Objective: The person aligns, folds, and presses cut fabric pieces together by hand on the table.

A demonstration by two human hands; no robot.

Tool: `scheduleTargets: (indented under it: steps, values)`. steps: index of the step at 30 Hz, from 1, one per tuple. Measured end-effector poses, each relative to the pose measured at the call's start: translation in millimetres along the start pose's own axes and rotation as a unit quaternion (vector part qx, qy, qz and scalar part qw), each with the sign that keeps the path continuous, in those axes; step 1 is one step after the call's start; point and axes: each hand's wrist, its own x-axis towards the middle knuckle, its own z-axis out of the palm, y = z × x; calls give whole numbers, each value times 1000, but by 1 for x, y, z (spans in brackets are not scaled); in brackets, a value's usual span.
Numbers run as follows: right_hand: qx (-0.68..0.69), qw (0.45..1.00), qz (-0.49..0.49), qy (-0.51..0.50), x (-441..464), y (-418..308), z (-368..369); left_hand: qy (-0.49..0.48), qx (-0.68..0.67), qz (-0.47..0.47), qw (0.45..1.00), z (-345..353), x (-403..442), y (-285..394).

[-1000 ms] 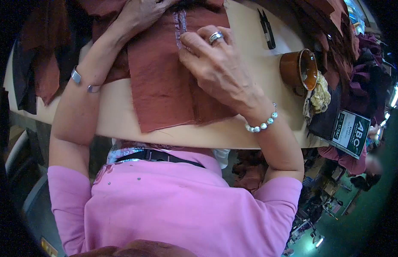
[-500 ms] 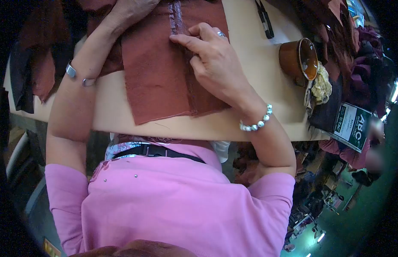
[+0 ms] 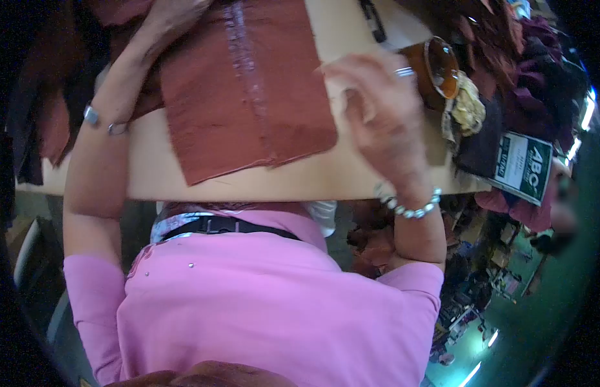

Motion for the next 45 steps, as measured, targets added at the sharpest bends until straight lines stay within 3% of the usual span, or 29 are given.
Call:
scheduleTargets:
  steps: [2, 4, 12, 15, 22, 25, 28, 31, 34, 37, 41, 45]
  values:
    - [-90, 991, 89, 39, -5, 30, -37, -6, 11, -7, 1000, -1, 0, 1]
    - [-221, 967, 127, 2, -18, 63, -61, -15, 4, -19, 1000, -2, 1, 2]
    - [-324, 914, 198, -139, -26, 112, -51, -15, 11, -20, 1000, -2, 1, 2]
    - [-169, 969, 167, -72, -30, 121, -65, -18, 3, -21, 1000, -4, 2, 3]
    - [-284, 955, 81, -39, -25, 67, -65, 7, -13, 8, 1000, 2, -1, -4]
    - [-70, 997, 11, -10, 4, 27, -23, -3, -20, -6, 1000, 1, -2, -3]
    - [156, 987, -5, -37, 40, 0, 38, 4, -15, 1, 1000, 1, -1, -4]
    - [220, 975, -23, -28, 59, 4, 69, -1, -12, -6, 1000, 0, -1, -2]
    - [181, 982, -17, -59, 62, 4, 77, 0, -5, -4, 1000, 0, -1, -2]
    - [128, 989, -70, -16, 54, 4, 75, 11, -4, 11, 1000, 2, -1, -4]
    - [184, 976, -72, -95, 24, 3, 60, 6, -20, 4, 1000, 3, -1, -5]
    - [153, 986, -50, -43, 33, -8, 64, 8, -1, 4, 1000, 3, 0, -4]
